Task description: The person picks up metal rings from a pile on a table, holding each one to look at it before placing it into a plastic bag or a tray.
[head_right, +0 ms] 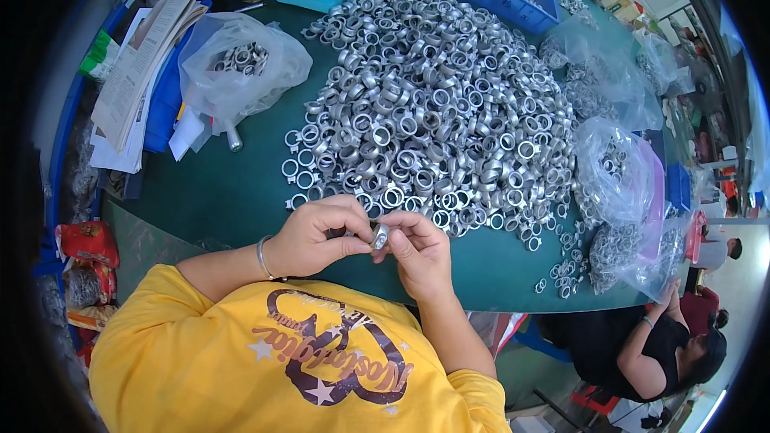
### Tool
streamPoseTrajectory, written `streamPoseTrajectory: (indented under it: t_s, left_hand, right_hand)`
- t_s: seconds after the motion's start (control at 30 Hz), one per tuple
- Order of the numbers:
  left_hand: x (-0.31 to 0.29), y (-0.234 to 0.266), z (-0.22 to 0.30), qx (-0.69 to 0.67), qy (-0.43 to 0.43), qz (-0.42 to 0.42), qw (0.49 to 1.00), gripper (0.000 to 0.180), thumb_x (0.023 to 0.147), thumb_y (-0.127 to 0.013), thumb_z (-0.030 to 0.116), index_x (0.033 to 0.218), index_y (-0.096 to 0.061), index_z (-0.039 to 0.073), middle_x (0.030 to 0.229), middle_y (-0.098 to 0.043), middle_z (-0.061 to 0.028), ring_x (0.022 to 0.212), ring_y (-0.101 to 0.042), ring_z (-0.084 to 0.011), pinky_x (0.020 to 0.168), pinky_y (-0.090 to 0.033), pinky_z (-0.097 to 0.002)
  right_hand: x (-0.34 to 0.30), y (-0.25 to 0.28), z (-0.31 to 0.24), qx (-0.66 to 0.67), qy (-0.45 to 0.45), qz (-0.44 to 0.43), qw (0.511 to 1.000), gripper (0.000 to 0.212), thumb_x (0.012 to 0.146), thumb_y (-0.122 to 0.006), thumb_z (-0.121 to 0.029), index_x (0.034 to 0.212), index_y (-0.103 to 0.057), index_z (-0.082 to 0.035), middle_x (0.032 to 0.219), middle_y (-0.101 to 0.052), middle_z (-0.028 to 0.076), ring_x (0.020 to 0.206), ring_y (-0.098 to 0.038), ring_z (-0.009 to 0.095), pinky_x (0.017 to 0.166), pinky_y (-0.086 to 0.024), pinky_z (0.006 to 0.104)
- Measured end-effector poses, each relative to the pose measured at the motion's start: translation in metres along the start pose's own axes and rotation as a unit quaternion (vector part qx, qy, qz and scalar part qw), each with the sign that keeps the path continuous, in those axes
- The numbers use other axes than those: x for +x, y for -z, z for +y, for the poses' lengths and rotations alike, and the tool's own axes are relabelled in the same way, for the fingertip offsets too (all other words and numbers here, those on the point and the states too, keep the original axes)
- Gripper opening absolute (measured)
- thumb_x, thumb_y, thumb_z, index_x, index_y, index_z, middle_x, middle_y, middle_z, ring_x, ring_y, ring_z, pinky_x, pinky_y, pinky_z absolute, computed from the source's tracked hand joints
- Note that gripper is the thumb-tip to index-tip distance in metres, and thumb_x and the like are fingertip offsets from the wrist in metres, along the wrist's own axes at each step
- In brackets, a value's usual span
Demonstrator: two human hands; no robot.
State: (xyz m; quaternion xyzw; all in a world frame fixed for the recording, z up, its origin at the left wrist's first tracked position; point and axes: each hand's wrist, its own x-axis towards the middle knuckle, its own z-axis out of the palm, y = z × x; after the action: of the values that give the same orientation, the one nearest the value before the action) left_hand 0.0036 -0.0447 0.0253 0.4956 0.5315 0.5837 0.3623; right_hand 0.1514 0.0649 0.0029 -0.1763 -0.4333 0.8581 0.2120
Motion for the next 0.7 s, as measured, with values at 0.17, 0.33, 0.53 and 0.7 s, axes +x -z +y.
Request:
streamPoseTrajectory:
  t_s: [0.17,0.33,0.53,0.7]
  left_hand:
    - [-0.003,0.000,-0.003,0.000,0.015,0.000,1.000,0.006,0.077,-0.064,0.003,0.083,-0.064,0.002,0.079,-0.059,-0.0054,0.074,-0.057,-0.0157,0.068,-0.045,-0.0259]
    - [-0.005,-0.001,-0.004,-0.020,0.056,-0.008,0.998,0.009,0.079,-0.064,0.002,0.087,-0.063,0.001,0.083,-0.060,-0.0047,0.075,-0.056,-0.0121,0.067,-0.044,-0.0229]
    - [-0.005,-0.007,0.002,-0.174,0.161,0.054,0.970,0.010,0.082,-0.064,0.007,0.089,-0.065,0.001,0.082,-0.060,-0.0045,0.073,-0.056,-0.0078,0.063,-0.044,-0.0208]
    - [-0.004,-0.002,-0.010,0.017,0.025,0.069,0.997,0.013,0.080,-0.064,0.006,0.092,-0.066,0.001,0.080,-0.059,-0.0054,0.071,-0.057,-0.0124,0.064,-0.044,-0.0228]
  right_hand:
    - [-0.001,0.003,0.002,-0.028,0.006,0.000,1.000,0.022,0.087,-0.059,-0.012,0.101,-0.056,0.003,0.082,-0.061,0.009,0.067,-0.059,0.014,0.061,-0.049,0.0251]
    - [-0.002,0.004,0.003,-0.016,-0.005,0.013,1.000,0.017,0.086,-0.058,-0.009,0.099,-0.056,0.003,0.082,-0.061,0.010,0.067,-0.059,0.014,0.060,-0.049,0.0251]
    - [-0.004,0.001,0.003,0.005,0.029,0.008,1.000,0.012,0.081,-0.061,0.001,0.090,-0.053,0.003,0.090,-0.059,0.012,0.074,-0.061,0.017,0.065,-0.052,0.0270]
    - [-0.006,-0.006,0.003,-0.061,0.038,0.019,0.997,0.012,0.079,-0.063,0.000,0.087,-0.056,0.005,0.092,-0.058,0.015,0.079,-0.061,0.022,0.070,-0.054,0.0330]
